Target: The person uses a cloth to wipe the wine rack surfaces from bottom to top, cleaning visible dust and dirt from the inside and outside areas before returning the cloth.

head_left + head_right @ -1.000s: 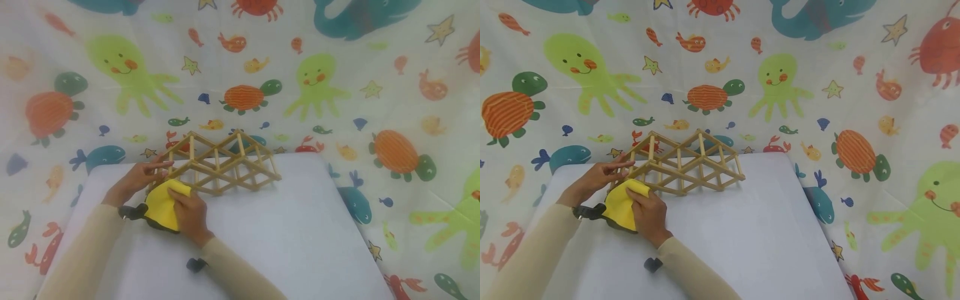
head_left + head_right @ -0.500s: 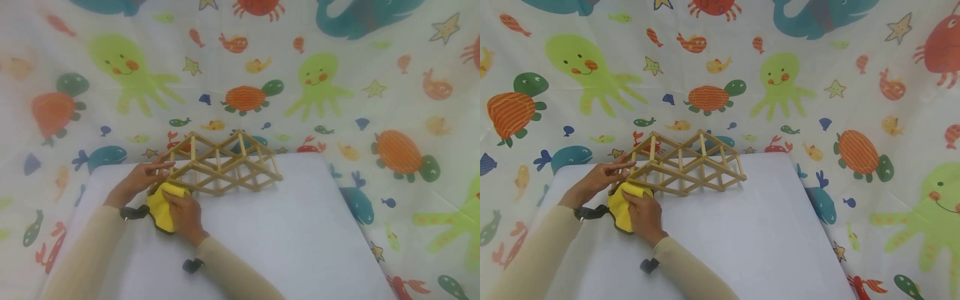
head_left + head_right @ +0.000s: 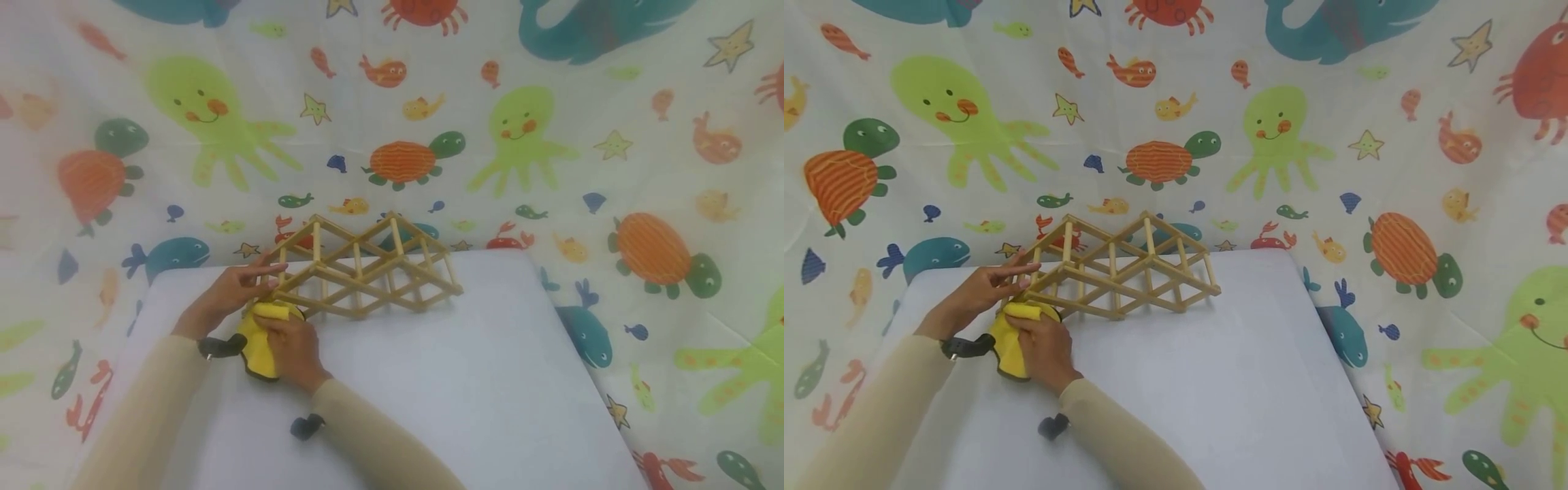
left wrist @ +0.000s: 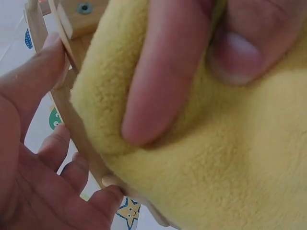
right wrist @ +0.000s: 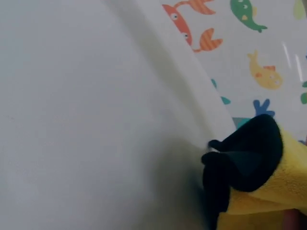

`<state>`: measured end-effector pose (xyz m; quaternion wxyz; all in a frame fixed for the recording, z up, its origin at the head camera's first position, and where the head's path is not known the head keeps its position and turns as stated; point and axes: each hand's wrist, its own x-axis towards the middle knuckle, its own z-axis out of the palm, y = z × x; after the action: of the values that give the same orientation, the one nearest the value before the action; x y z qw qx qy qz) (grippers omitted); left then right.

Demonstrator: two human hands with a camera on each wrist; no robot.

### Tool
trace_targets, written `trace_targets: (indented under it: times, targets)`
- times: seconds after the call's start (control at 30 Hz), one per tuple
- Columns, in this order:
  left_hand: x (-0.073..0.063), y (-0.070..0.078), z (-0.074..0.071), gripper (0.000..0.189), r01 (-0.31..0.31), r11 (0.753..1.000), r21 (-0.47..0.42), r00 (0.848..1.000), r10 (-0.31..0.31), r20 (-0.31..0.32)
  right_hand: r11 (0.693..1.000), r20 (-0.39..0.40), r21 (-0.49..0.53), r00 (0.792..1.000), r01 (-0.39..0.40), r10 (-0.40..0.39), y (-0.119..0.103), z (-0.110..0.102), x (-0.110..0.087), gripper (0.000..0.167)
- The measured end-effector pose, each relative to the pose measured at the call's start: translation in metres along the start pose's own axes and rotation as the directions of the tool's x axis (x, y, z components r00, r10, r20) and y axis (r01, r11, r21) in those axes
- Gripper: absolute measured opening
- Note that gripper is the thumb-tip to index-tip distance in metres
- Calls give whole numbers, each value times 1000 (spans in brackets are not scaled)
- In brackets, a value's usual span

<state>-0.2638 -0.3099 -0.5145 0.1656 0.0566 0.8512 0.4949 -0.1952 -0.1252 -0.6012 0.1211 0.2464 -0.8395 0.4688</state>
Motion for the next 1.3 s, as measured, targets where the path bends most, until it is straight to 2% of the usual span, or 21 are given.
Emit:
trace_targets:
  times: [0.07, 0.13, 0.2, 0.27, 0.33, 0.4, 0.53, 0.63, 0.73, 0.8, 0.87, 0.93, 1.03, 1.1, 1.2, 1.3]
  targets:
    - [-1, -1, 0, 63, -1, 1000, -1, 1000, 1, -2, 1000, -35, -23, 999, 6, -7, 1, 0, -1, 40]
    - [-1, -1, -1, 63, -1, 1000, -2, 1000, 1, -1, 1000, -128, -14, 991, 26, -28, 1, -1, -3, 39]
    - [-2, -1, -1, 63, 0, 1000, -1, 1000, 0, 3, 999, -245, 7, 968, 52, -49, 0, -4, -4, 38]
    - [-3, 0, -2, 63, 2, 1000, 1, 1000, -2, 8, 995, -345, 34, 936, 92, -75, -2, -6, -5, 37]
    - [-3, 0, -3, 62, 2, 1000, 2, 1000, -2, 9, 991, -389, 40, 915, 130, -105, -3, -8, -4, 37]
    - [-3, 1, -4, 62, 0, 1000, -2, 1000, 0, 6, 988, -375, 30, 918, 149, -127, -4, -7, -3, 38]
    - [-2, 0, -3, 62, -5, 1000, -9, 1000, 5, 8, 995, -265, 24, 960, 99, -89, -3, -1, -1, 37]
    - [-1, -1, -2, 62, -12, 1000, 16, 1000, 12, 10, 999, -139, 36, 990, 29, -24, -3, 4, -1, 34]
    - [0, -2, -1, 61, -14, 999, 41, 1000, 14, 5, 998, -11, 55, 1000, -24, 25, -3, 6, -3, 35]
    - [0, -2, -2, 61, -19, 999, 40, 1000, 19, 2, 998, 28, 54, 999, -39, 37, -2, 7, -4, 36]
    - [0, -3, -1, 61, -18, 999, 27, 1000, 18, 3, 999, -13, 37, 999, -37, 37, 0, 7, -6, 37]
    - [0, -2, -1, 62, -12, 999, 32, 1000, 12, 5, 998, -113, 49, 993, -25, 31, 1, 5, -7, 36]
    - [-1, 0, 0, 63, -5, 999, 33, 1000, 5, 2, 995, -283, 96, 959, 19, 9, -1, 0, -8, 37]
    - [-2, 1, 0, 62, -13, 999, 29, 1000, 13, -3, 991, -341, 119, 940, 60, -16, -3, -4, -6, 37]
    - [-3, 0, 0, 61, -29, 1000, -7, 1000, 29, -7, 992, -337, 76, 939, 100, -69, -6, -6, -4, 35]
    - [-2, -3, 2, 60, -40, 999, -21, 999, 40, -3, 997, -225, 43, 973, 64, -53, -7, -4, -2, 33]
